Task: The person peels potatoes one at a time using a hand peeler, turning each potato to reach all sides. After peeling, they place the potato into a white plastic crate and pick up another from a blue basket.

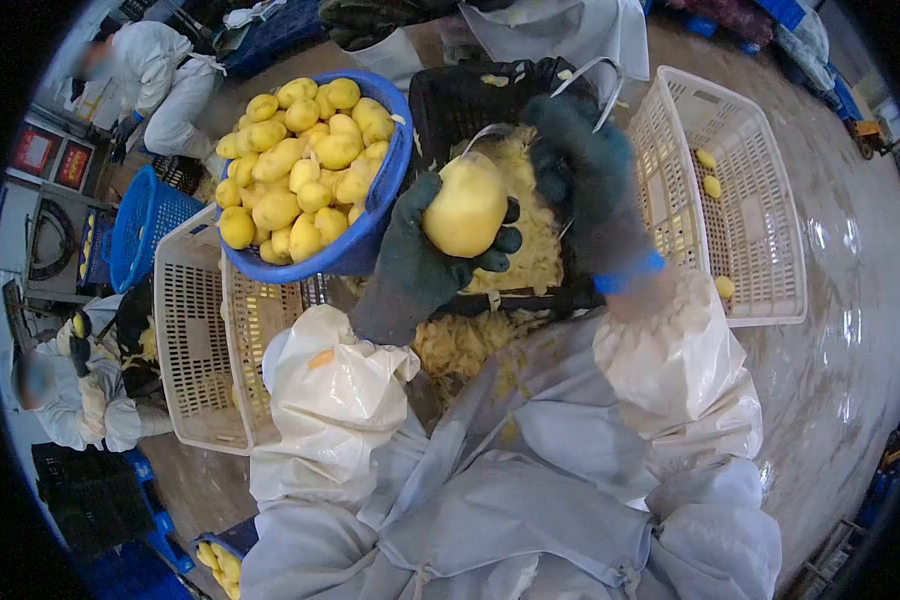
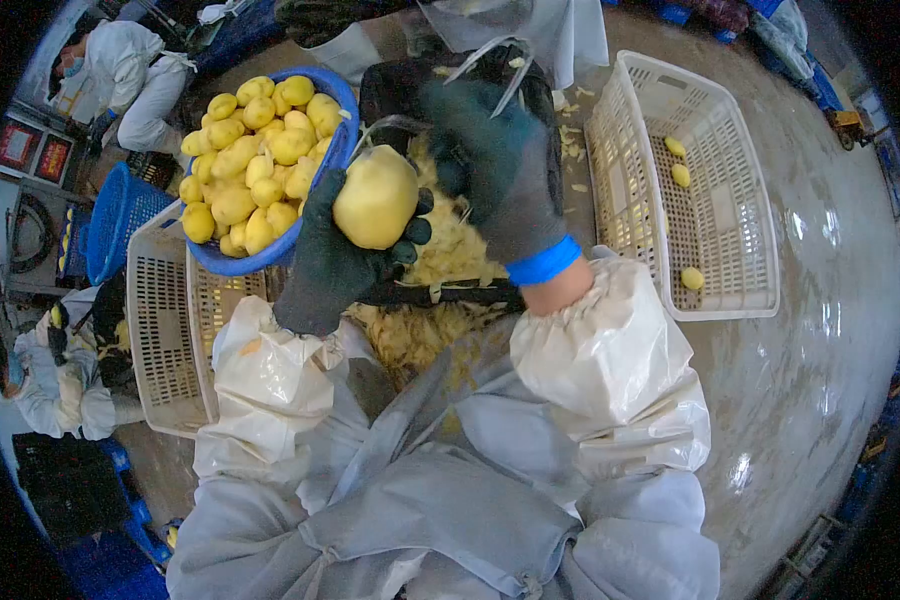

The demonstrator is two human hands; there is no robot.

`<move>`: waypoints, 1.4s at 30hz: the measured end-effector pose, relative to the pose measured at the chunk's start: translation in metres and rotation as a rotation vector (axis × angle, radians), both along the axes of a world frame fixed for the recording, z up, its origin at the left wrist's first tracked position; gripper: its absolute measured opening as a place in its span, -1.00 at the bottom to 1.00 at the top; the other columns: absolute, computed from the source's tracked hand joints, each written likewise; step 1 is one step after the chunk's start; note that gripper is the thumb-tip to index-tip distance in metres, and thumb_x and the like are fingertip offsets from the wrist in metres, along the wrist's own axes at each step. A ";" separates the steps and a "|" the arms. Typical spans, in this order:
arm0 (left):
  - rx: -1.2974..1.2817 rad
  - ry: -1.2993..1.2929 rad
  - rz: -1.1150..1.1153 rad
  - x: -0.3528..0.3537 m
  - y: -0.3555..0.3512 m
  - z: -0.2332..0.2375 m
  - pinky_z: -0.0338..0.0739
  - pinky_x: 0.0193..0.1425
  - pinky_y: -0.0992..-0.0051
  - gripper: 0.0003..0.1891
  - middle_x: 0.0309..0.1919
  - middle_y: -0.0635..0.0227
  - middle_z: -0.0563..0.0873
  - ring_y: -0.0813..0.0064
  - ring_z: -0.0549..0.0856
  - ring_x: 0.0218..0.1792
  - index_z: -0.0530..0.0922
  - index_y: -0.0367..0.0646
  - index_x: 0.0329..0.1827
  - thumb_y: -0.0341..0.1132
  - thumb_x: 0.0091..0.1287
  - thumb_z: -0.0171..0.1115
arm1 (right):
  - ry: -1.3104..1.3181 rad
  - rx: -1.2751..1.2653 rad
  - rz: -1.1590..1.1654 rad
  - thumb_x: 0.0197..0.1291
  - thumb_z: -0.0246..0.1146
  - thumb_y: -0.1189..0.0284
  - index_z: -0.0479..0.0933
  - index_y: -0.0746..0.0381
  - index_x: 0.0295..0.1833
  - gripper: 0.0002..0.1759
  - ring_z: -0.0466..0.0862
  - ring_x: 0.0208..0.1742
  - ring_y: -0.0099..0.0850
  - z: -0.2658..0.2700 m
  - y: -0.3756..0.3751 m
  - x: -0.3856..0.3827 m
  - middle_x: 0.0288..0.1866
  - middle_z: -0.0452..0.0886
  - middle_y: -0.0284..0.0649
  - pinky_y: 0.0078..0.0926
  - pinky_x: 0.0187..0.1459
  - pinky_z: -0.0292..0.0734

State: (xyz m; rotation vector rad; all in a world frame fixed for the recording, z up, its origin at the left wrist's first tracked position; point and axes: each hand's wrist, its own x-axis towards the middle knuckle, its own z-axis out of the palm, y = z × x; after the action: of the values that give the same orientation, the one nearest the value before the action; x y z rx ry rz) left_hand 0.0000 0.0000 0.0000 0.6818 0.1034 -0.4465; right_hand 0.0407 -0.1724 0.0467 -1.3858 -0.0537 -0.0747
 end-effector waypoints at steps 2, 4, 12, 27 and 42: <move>-0.078 0.203 0.014 -0.005 0.000 0.004 0.67 -0.53 0.28 -0.33 -0.08 -0.04 0.65 0.13 0.73 -0.39 0.46 -0.20 0.18 0.25 0.33 -0.02 | 0.056 -0.038 0.038 0.19 0.34 0.22 0.64 0.26 -0.12 -0.68 0.48 -0.60 -0.63 -0.002 0.007 -0.009 -0.48 0.61 -0.36 -0.73 -0.56 0.27; -0.182 0.170 -0.130 -0.004 0.019 0.004 0.67 -0.53 0.30 -0.34 -0.08 -0.02 0.65 0.12 0.73 -0.40 0.47 -0.20 0.17 0.25 0.33 -0.03 | -0.025 0.025 -0.114 0.21 0.32 0.22 0.63 0.25 -0.14 -0.69 0.44 -0.62 -0.64 -0.044 0.005 0.027 -0.50 0.58 -0.37 -0.72 -0.57 0.25; -0.206 0.247 -0.074 -0.004 0.007 0.008 0.60 -0.63 0.44 -0.35 -0.24 -0.08 0.67 0.23 0.67 -0.59 0.50 -0.18 0.10 0.26 0.37 -0.12 | 0.053 0.025 -0.018 0.21 0.28 0.21 0.53 0.17 -0.35 -0.75 0.31 -0.66 -0.66 -0.002 0.014 -0.010 -0.59 0.39 -0.46 -0.66 -0.60 0.16; 0.449 -0.292 0.107 0.001 0.000 -0.008 0.60 0.00 0.43 -0.43 -0.09 0.27 0.69 0.49 0.67 -0.11 0.51 -0.30 0.16 -0.26 0.08 0.44 | 0.080 0.027 -0.018 0.26 0.26 0.22 0.62 0.21 -0.20 -0.74 0.31 -0.65 -0.71 -0.015 -0.015 0.025 -0.58 0.43 -0.48 -0.68 -0.62 0.14; 0.930 -0.565 0.131 -0.003 0.009 0.014 0.57 0.09 0.38 -0.26 -0.06 0.23 0.65 0.45 0.64 -0.02 0.45 -0.29 0.15 -0.31 -0.17 0.55 | 0.032 -0.012 0.044 0.24 0.26 0.18 0.63 0.16 -0.25 -0.74 0.29 -0.64 -0.71 -0.029 -0.019 0.026 -0.59 0.39 -0.52 -0.72 -0.58 0.12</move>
State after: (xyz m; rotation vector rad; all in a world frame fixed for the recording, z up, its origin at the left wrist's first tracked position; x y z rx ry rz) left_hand -0.0034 0.0086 0.0139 1.6796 -0.1956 -0.0382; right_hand 0.0667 -0.1918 0.0172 -1.3965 -0.0578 -0.0159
